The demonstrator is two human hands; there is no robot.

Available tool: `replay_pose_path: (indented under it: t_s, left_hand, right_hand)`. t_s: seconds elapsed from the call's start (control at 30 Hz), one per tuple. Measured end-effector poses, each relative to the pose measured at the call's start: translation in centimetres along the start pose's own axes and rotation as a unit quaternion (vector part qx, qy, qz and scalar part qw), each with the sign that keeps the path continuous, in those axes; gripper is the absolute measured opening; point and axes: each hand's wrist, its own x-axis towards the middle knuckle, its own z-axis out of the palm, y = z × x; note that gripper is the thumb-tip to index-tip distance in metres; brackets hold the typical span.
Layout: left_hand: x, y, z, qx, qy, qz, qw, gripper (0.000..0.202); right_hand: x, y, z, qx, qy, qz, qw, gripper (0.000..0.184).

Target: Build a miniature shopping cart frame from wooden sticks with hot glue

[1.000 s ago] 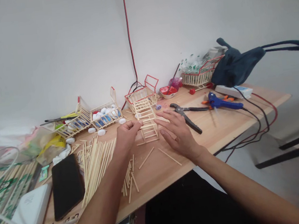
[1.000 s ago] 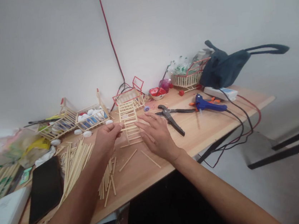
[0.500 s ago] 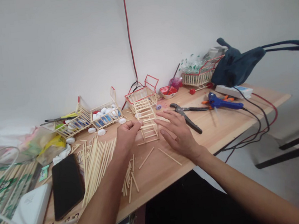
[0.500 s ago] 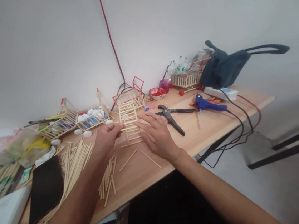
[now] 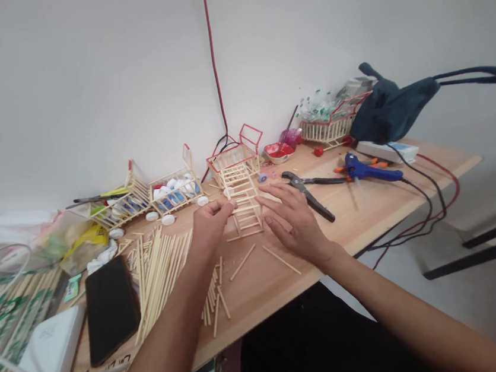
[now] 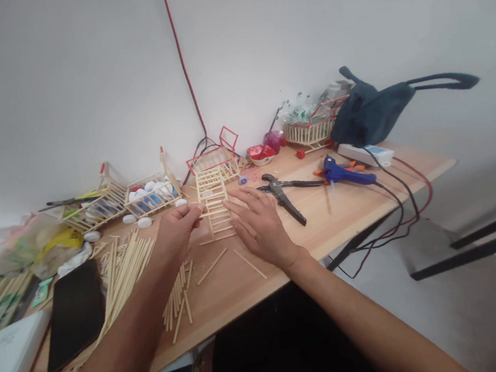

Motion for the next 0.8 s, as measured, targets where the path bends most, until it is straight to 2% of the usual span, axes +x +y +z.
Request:
replay_pose_path:
  t_s: [0.2, 0.43, 0.6, 0.8]
  left_hand:
    - [-0.3, 0.4, 0.1, 0.003, -0.001, 0.012, 1.000, 0.026]
    - [-0.3, 0.5, 0.1, -0.001, 0.000, 0.009, 1.000, 0.027]
    - [-0.3, 0.5, 0.1, 0.000, 0.000, 0.010, 1.000, 0.027]
    - [-0.2, 0.3, 0.0, 0.000, 0.000, 0.009, 1.000, 0.026]
  right_hand:
    - [0.1, -0.8, -0.1, -0.011, 0.000, -0.030, 0.999, 0.052]
    - [0.1, -1.4, 0.0, -0.044, -0.074, -0.085, 0.993, 0.051]
    - [0.1, -1.3, 0.2, -0.050, -0.085, -0.084, 0.992, 0.047]
    - [0.1, -1.3, 0.1, -0.037, -0.088, -0.082, 0.992, 0.050]
